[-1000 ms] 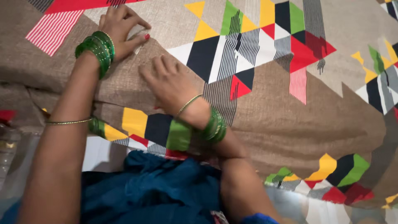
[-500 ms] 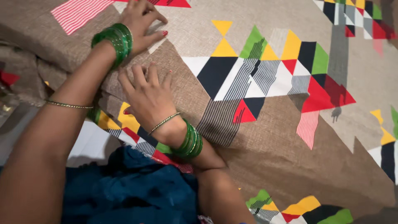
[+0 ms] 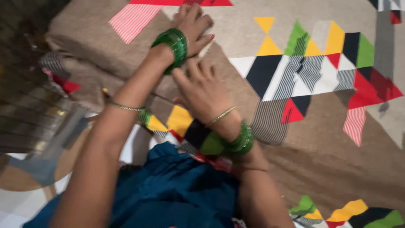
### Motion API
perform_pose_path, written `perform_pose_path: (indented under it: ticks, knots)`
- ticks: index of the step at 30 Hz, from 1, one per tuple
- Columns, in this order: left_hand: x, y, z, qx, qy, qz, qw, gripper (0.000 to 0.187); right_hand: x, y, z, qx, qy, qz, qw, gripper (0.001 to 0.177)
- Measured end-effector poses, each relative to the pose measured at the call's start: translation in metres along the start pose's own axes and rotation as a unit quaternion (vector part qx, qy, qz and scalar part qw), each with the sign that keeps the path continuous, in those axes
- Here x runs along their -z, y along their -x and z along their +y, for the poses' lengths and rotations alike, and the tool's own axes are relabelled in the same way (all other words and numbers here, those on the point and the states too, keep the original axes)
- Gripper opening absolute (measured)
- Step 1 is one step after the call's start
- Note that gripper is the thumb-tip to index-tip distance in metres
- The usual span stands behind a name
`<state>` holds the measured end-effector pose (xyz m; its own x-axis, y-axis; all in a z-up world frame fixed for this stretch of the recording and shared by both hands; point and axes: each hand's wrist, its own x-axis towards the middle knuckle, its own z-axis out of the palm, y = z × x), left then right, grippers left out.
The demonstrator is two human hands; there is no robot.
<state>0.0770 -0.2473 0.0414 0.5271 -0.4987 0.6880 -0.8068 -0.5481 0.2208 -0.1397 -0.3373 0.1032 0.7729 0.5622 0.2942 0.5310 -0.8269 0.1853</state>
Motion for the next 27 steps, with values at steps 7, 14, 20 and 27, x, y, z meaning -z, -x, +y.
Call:
perform_pose_path:
  ticks: [7, 14, 20, 27]
  knots:
    - [0.089, 0.028, -0.034, -0.013, 0.241, -0.185, 0.953, 0.062, -0.017, -0.02, -0.036, -0.062, 0.07, 0.044, 0.995, 0.061]
    - [0.186, 0.098, -0.057, -0.135, 0.085, -0.235, 0.959, 0.139, -0.06, -0.031, -0.069, -0.132, 0.138, 0.146, 0.971, 0.07]
    - [0.187, 0.124, -0.064, -0.11, 0.009, -0.143, 0.983, 0.129, -0.071, -0.035, -0.09, -0.211, 0.107, 0.22, 0.946, 0.07]
    - [0.16, 0.116, -0.033, -0.214, 0.026, -0.076, 0.973, 0.094, -0.067, -0.042, -0.093, -0.218, 0.081, 0.228, 0.946, 0.064]
